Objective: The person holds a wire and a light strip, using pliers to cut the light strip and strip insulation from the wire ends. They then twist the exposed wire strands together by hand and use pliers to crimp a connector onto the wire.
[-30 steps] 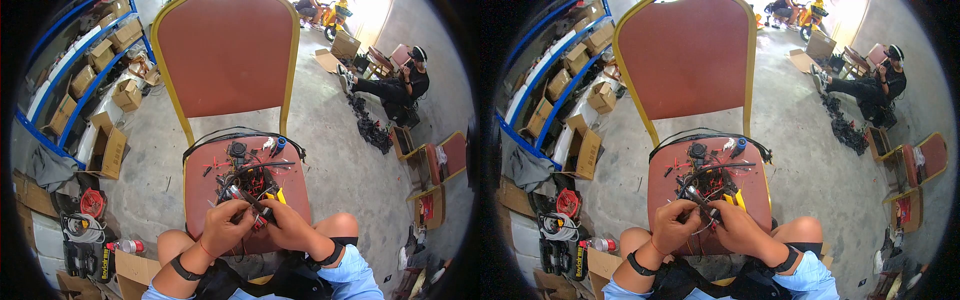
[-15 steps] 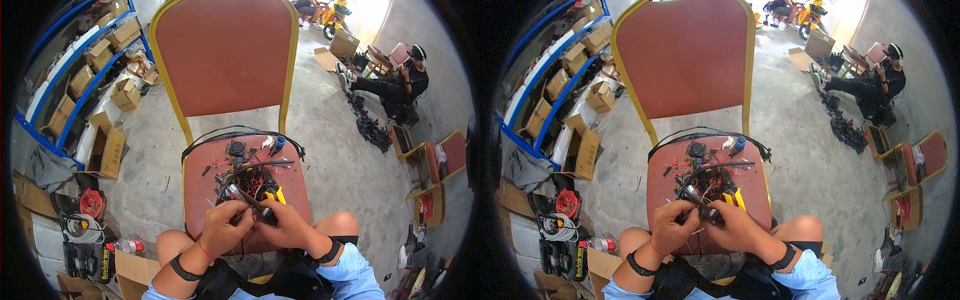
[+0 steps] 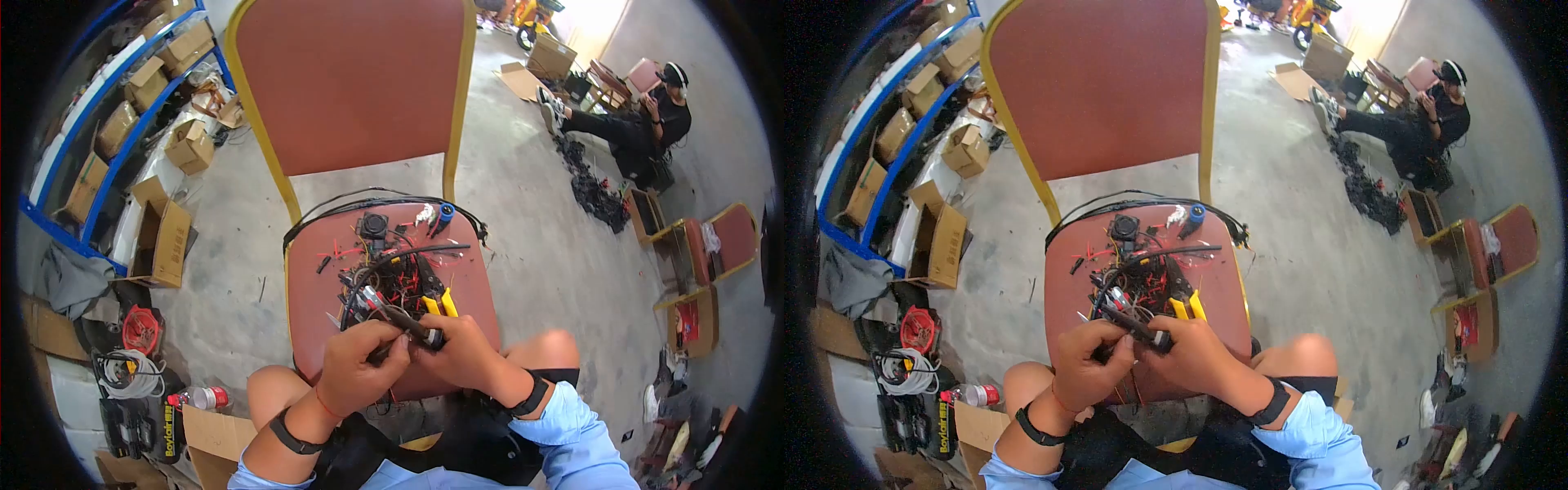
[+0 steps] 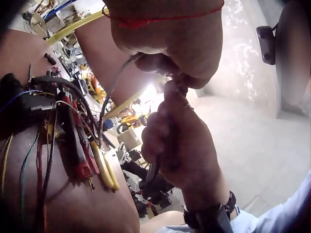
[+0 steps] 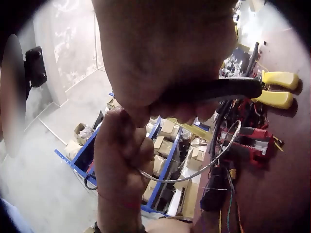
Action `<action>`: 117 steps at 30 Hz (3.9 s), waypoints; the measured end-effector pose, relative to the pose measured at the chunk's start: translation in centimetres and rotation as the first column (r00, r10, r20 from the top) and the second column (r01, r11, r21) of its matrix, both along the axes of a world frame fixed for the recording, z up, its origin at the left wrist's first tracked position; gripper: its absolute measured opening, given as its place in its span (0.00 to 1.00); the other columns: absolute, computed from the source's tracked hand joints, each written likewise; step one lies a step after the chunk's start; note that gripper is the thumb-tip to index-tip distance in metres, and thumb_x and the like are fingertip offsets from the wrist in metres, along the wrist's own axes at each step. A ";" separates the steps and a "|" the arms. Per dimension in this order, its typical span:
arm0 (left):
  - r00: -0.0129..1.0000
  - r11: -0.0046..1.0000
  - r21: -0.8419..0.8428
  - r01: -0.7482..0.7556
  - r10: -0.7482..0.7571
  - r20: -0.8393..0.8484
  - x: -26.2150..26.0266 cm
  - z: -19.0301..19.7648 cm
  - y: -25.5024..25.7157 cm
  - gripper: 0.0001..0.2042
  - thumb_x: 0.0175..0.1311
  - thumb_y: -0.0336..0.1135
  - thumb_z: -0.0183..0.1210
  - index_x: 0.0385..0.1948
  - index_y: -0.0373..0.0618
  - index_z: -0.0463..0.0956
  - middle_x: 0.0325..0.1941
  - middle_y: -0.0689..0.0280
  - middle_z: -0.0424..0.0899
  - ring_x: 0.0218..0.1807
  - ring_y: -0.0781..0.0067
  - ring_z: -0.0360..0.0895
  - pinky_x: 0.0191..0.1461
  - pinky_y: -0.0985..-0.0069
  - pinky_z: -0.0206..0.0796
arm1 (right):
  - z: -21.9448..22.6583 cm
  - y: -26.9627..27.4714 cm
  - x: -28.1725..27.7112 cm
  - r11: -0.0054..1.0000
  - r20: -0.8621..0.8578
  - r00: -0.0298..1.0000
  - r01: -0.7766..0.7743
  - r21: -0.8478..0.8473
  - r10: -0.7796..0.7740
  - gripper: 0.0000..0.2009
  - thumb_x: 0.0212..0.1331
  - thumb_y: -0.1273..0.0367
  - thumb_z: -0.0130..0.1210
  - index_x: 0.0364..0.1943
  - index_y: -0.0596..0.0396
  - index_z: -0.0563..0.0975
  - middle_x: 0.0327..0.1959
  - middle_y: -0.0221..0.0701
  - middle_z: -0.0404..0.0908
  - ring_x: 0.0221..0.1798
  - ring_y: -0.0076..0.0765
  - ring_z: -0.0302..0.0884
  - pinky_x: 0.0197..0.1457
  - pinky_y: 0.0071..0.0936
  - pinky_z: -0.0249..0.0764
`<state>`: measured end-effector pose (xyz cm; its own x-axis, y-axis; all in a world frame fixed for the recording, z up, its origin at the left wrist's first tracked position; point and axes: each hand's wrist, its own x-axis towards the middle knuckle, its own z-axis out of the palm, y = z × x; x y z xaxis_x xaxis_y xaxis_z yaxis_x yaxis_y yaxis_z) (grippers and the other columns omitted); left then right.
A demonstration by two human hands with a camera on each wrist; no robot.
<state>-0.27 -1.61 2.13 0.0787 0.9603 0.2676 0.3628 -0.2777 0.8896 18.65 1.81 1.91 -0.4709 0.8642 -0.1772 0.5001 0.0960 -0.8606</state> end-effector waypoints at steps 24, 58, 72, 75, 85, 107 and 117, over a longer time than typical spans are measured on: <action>1.000 0.999 -0.048 -0.015 0.015 0.008 0.0 0.4 -0.1 0.03 0.60 0.26 0.63 0.30 0.39 0.77 0.21 0.66 0.77 0.22 0.81 0.70 0.26 0.78 0.62 | -1.1 -0.2 0.7 0.955 -0.285 0.955 -0.153 -0.255 0.076 0.19 0.67 0.63 0.61 0.57 0.56 0.74 0.39 0.38 0.83 0.44 0.30 0.78 0.49 0.30 0.73; 0.963 0.999 -0.034 0.014 -0.004 0.270 -0.1 1.0 -5.2 0.05 0.67 0.27 0.59 0.39 0.36 0.79 0.34 0.65 0.85 0.35 0.81 0.80 0.39 0.79 0.72 | 2.3 -5.0 -1.4 0.895 0.022 0.997 0.059 0.442 -0.077 0.11 0.59 0.63 0.65 0.36 0.58 0.81 0.27 0.44 0.82 0.29 0.54 0.82 0.31 0.42 0.75; 0.915 0.989 -0.036 0.142 -0.117 0.387 -1.0 6.3 -4.9 0.04 0.71 0.29 0.57 0.39 0.38 0.78 0.24 0.72 0.78 0.27 0.88 0.70 0.30 0.82 0.63 | 9.7 -7.9 -2.7 0.901 0.045 0.968 0.211 0.378 -0.246 0.13 0.59 0.61 0.65 0.32 0.58 0.81 0.24 0.45 0.81 0.30 0.53 0.83 0.34 0.42 0.78; 0.890 0.991 -0.068 0.111 -0.069 0.452 -0.4 4.2 -2.5 0.05 0.69 0.31 0.59 0.35 0.40 0.78 0.20 0.72 0.75 0.25 0.87 0.67 0.29 0.79 0.62 | 7.1 -5.9 -2.9 0.813 0.088 0.948 0.212 0.542 -0.306 0.13 0.59 0.62 0.64 0.32 0.60 0.80 0.24 0.46 0.82 0.31 0.53 0.84 0.37 0.43 0.78; 0.978 0.980 0.025 -0.200 0.198 0.061 -0.3 0.9 3.7 0.05 0.64 0.30 0.59 0.30 0.38 0.78 0.24 0.56 0.81 0.26 0.61 0.79 0.31 0.69 0.69 | 2.8 3.4 -3.0 0.995 0.015 0.999 0.048 -0.083 -0.047 0.17 0.63 0.59 0.57 0.35 0.63 0.79 0.30 0.54 0.83 0.38 0.62 0.82 0.41 0.50 0.76; 0.990 0.989 0.067 -0.129 0.132 -0.050 -0.4 -1.0 6.3 0.02 0.63 0.25 0.62 0.31 0.38 0.78 0.24 0.57 0.82 0.24 0.62 0.82 0.28 0.71 0.71 | -0.7 7.8 -2.1 0.883 -0.121 0.993 -0.048 -0.467 -0.010 0.11 0.63 0.66 0.59 0.36 0.62 0.78 0.29 0.43 0.84 0.32 0.50 0.83 0.35 0.37 0.74; 0.971 0.983 -0.016 -0.183 0.179 -0.157 -0.3 -3.1 5.9 0.04 0.62 0.27 0.63 0.30 0.37 0.78 0.19 0.62 0.75 0.21 0.79 0.69 0.27 0.75 0.63 | -3.3 7.1 -2.4 0.998 0.150 0.988 0.032 -0.061 -0.023 0.16 0.62 0.59 0.59 0.40 0.60 0.81 0.36 0.48 0.85 0.42 0.59 0.83 0.44 0.44 0.77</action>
